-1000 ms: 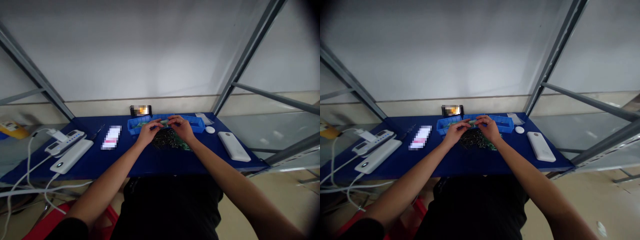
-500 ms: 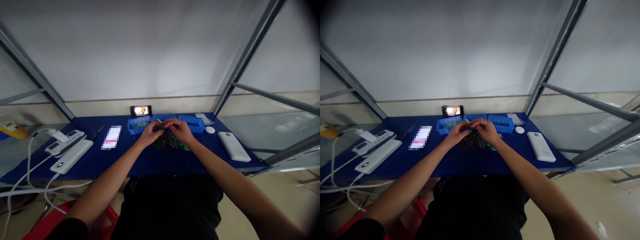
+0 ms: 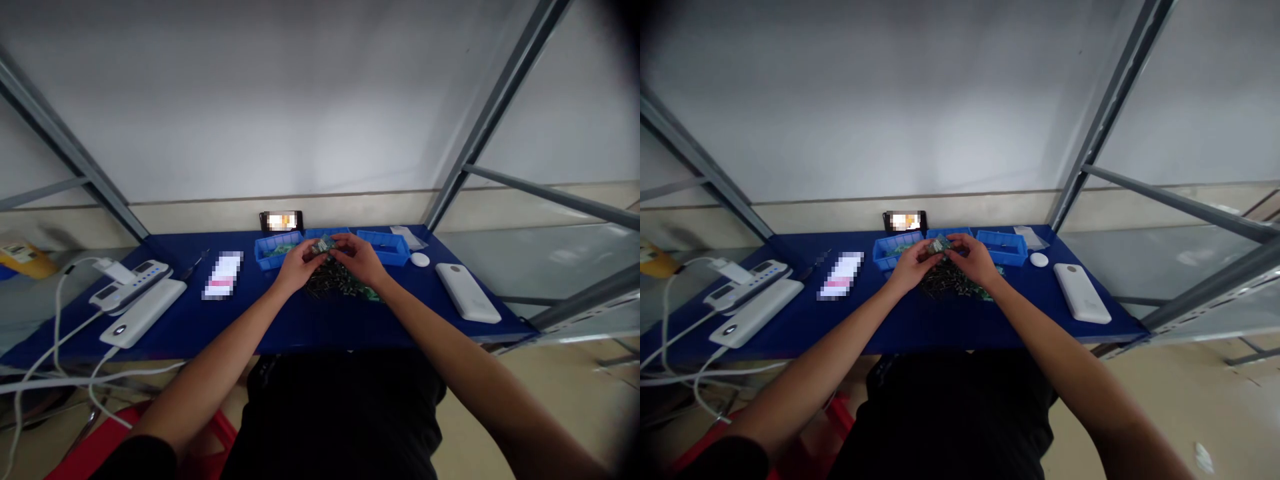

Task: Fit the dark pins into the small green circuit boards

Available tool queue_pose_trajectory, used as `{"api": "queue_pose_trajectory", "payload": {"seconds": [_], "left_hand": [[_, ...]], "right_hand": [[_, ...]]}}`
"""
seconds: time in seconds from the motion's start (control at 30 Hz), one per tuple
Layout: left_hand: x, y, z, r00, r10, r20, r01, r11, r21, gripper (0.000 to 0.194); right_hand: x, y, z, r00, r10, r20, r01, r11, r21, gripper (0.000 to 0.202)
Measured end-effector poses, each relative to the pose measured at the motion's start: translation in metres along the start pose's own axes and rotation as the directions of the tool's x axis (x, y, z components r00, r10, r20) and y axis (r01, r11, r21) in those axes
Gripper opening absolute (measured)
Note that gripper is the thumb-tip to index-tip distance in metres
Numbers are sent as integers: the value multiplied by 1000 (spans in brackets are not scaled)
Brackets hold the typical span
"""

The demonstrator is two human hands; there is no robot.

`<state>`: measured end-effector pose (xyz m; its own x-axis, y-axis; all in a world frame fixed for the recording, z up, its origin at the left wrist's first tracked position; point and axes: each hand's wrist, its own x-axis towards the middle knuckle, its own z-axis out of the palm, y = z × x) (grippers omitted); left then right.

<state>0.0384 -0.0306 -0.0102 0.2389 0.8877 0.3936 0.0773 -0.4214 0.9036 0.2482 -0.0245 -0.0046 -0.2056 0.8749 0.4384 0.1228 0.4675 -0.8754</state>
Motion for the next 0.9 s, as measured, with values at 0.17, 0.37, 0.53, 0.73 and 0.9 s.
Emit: {"api": "queue_pose_trajectory", "payload": {"seconds": [0.17, 0.37, 0.53, 0.73, 0.9], "left_hand": [[1, 2, -1, 995, 48, -84, -42, 997, 65, 45], [5, 4, -15, 936, 132, -327, -114, 991, 74, 30], [4, 9, -24, 899, 238, -368, -146, 955, 259, 31], [3, 13, -21, 890, 293, -350, -108, 879, 464, 30], [1, 15, -38, 900, 374, -222, -83, 649, 756, 26]], "right_hand": [[1, -2, 1, 999, 50, -21, -48, 994, 102, 38], [4, -3, -4, 987, 21, -162, -4, 995, 100, 34], [5, -4, -7, 982, -2, -188, 20, 995, 94, 35], [4, -7, -6, 988, 14, -153, -6, 998, 57, 32], [3, -6, -6, 993, 25, -117, -25, 1000, -5, 31]]}}
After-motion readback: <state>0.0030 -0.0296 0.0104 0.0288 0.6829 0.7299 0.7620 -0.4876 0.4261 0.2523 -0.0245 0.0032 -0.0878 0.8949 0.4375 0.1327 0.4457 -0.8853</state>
